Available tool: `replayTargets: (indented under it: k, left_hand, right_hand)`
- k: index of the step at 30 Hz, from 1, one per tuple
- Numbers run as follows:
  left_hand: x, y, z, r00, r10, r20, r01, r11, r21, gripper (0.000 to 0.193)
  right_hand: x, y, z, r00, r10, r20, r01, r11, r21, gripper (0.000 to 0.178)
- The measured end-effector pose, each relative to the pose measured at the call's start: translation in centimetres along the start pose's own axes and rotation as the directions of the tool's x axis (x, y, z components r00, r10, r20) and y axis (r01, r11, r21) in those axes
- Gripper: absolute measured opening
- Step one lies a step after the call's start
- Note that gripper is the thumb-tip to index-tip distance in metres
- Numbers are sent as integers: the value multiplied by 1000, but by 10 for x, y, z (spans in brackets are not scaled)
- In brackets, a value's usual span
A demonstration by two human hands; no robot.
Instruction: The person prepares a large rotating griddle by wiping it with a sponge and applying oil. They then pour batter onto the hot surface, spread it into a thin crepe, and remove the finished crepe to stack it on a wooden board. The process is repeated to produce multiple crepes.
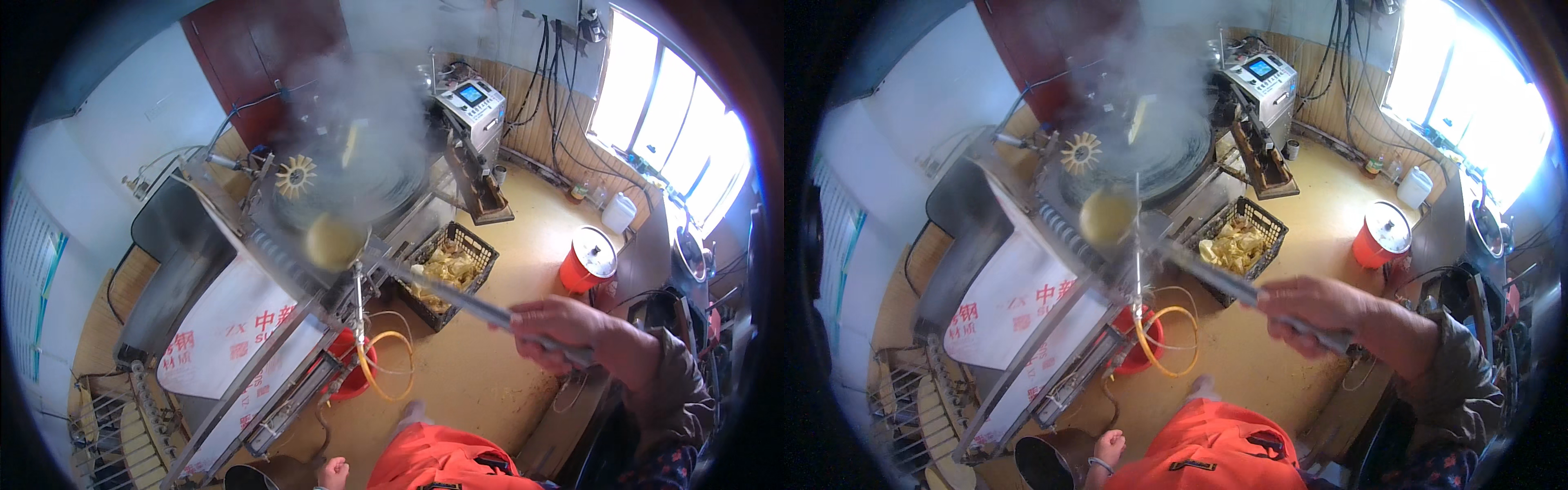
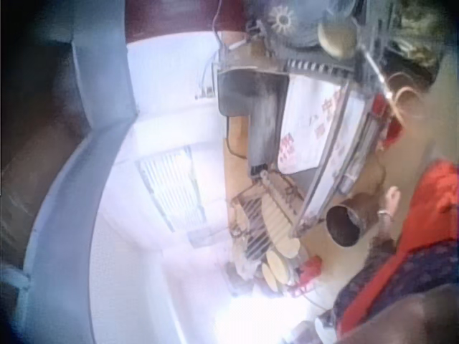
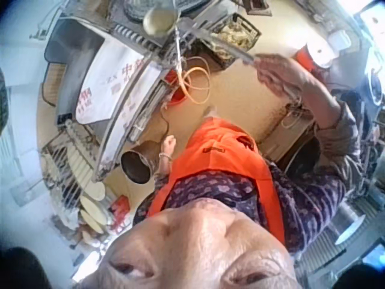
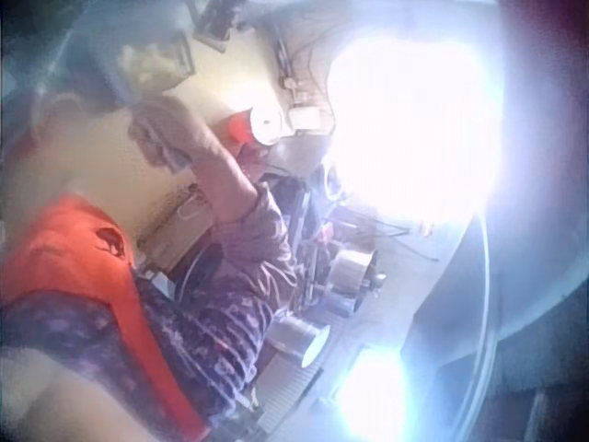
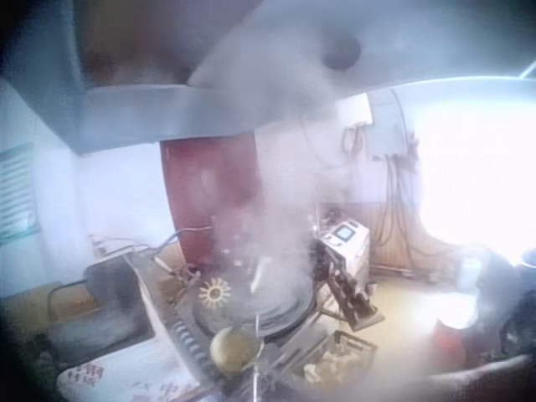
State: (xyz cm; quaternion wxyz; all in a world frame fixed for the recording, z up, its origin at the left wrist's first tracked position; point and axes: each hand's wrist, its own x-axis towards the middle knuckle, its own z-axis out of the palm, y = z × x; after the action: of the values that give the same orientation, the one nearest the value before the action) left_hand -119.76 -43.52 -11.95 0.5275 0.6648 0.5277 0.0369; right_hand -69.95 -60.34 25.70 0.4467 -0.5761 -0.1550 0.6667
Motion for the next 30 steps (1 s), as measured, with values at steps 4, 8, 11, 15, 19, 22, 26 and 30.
replayTargets:
  k: [4, 8, 11, 15, 19, 22, 26, 30]
  left_hand:
    - [57, 36, 29, 996, 92, 20, -94, 990, 107, 22]
    - [119, 77, 64, 991, 135, -12, -134, 987, 91, 22]
    - [151, 133, 86, 974, 214, -76, -203, 970, 133, 22]
    - [159, 226, 104, 942, 259, -213, -243, 965, 97, 20]
    - [162, 288, 110, 909, 292, -298, -235, 949, 212, 16]
    - [167, 295, 128, 870, 268, -415, -156, 946, 285, 17]
    - [168, 287, 173, 823, 174, -541, -118, 983, 137, 19]
    - [159, 308, 227, 838, 51, -543, 5, 995, 101, 18]
  right_hand:
    - [65, -51, -71, 976, -132, -175, 136, 991, 10, 21]
    - [158, -117, -137, 933, -246, -261, 215, 967, -140, 23]
    - [238, -167, -182, 918, -303, -256, 199, 910, -363, 20]
    - [340, -213, -225, 881, -392, -263, 199, 813, -547, 15]
    - [409, -240, -256, 867, -419, -270, 182, 771, -610, 18]
    - [452, -260, -277, 866, -422, -270, 191, 777, -600, 24]
    - [498, -294, -318, 881, -428, -200, 233, 761, -605, 23]
    - [517, -323, -351, 868, -479, -129, 299, 713, -635, 21]
